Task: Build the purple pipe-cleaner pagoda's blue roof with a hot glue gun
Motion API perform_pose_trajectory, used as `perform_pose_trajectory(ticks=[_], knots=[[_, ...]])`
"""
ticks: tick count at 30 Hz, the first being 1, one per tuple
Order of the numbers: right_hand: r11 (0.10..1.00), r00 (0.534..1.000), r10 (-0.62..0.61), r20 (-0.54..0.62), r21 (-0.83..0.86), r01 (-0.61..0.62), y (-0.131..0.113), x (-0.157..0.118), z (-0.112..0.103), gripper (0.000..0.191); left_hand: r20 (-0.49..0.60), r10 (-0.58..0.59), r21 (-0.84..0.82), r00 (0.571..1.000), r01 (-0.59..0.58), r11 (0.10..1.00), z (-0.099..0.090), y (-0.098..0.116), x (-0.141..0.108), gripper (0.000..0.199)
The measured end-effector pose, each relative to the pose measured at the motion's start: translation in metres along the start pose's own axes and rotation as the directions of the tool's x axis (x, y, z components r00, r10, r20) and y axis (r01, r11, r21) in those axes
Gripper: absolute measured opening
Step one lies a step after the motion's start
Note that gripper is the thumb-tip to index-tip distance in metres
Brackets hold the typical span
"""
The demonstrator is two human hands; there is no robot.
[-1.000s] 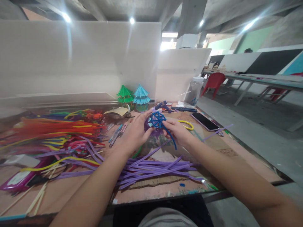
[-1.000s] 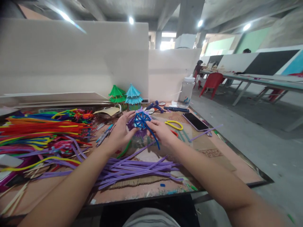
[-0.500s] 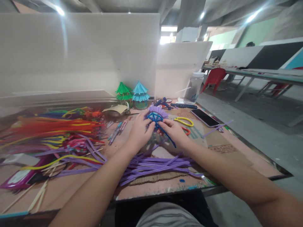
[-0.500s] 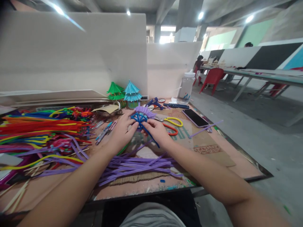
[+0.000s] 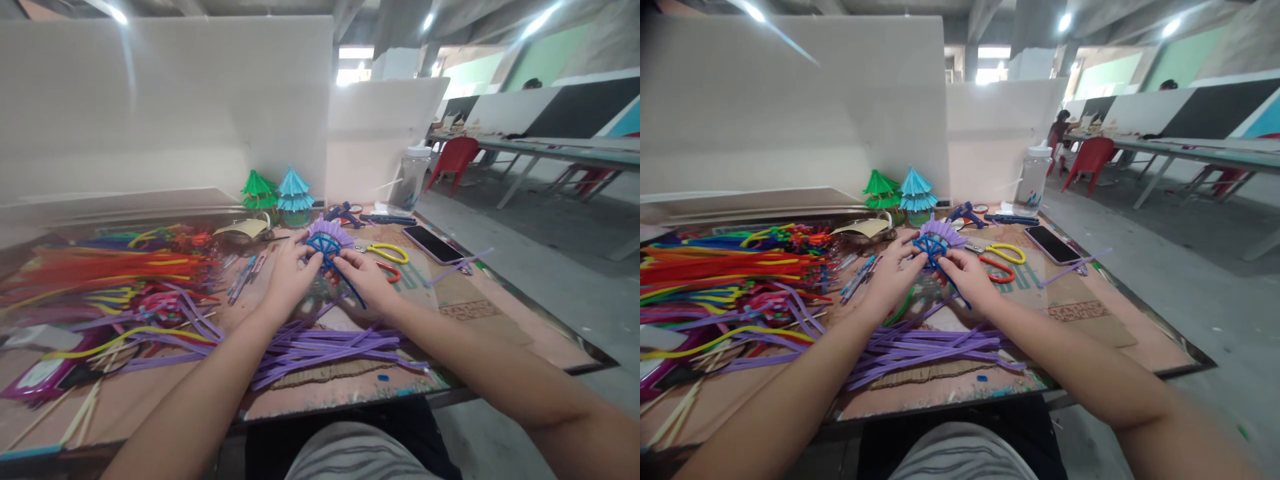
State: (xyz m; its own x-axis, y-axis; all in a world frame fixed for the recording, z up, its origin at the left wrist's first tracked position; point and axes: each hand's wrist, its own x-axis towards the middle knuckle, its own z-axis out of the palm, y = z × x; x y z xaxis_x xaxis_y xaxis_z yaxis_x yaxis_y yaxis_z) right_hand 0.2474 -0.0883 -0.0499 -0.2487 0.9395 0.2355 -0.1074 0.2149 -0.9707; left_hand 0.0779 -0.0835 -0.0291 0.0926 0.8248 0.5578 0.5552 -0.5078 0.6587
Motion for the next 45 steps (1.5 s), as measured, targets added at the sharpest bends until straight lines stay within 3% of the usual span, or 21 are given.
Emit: perform_pose_trajectory(ticks=[16, 24, 28, 31, 34, 38, 45], knots=[[1.000, 0.999, -0.016, 0.028, 0.004, 0.016, -0.002, -0.002, 0.002, 0.031, -0.029, 0.084, 0.079, 0.996, -0.082, 0.994, 0.001, -0.005, -0.002, 0.017], [0.999, 1.000, -0.013, 0.003, 0.038, 0.013, -0.004, 0.001, -0.001, 0.033, 0.003, 0.230, 0.183, 0.973, -0.227, 0.957, -0.004, -0.006, -0.001, 0.025], [0.998, 1.000, -0.014, -0.021, 0.054, 0.016, -0.005, 0.002, -0.003, 0.036, -0.094, 0.288, 0.163, 0.953, -0.271, 0.949, -0.014, -0.003, 0.003, 0.031], [0.998, 1.000, -0.010, -0.028, 0.056, 0.012, -0.005, 0.002, -0.003, 0.036, -0.220, 0.263, 0.129, 0.939, -0.239, 0.962, -0.023, -0.001, 0.005, 0.030], [0.998, 0.999, 0.002, -0.033, 0.071, 0.000, -0.006, 0.002, -0.004, 0.036, -0.278, 0.241, 0.147, 0.930, -0.207, 0.967, -0.028, 0.000, 0.006, 0.022], [0.996, 1.000, 0.015, -0.025, 0.087, -0.013, -0.008, 0.003, -0.005, 0.037, -0.236, 0.206, 0.183, 0.950, -0.165, 0.969, -0.029, -0.003, 0.009, 0.018], [0.997, 0.999, 0.018, -0.031, 0.080, -0.015, -0.015, 0.005, -0.011, 0.037, -0.152, 0.088, 0.169, 0.984, -0.062, 0.984, -0.027, -0.007, 0.011, 0.033]])
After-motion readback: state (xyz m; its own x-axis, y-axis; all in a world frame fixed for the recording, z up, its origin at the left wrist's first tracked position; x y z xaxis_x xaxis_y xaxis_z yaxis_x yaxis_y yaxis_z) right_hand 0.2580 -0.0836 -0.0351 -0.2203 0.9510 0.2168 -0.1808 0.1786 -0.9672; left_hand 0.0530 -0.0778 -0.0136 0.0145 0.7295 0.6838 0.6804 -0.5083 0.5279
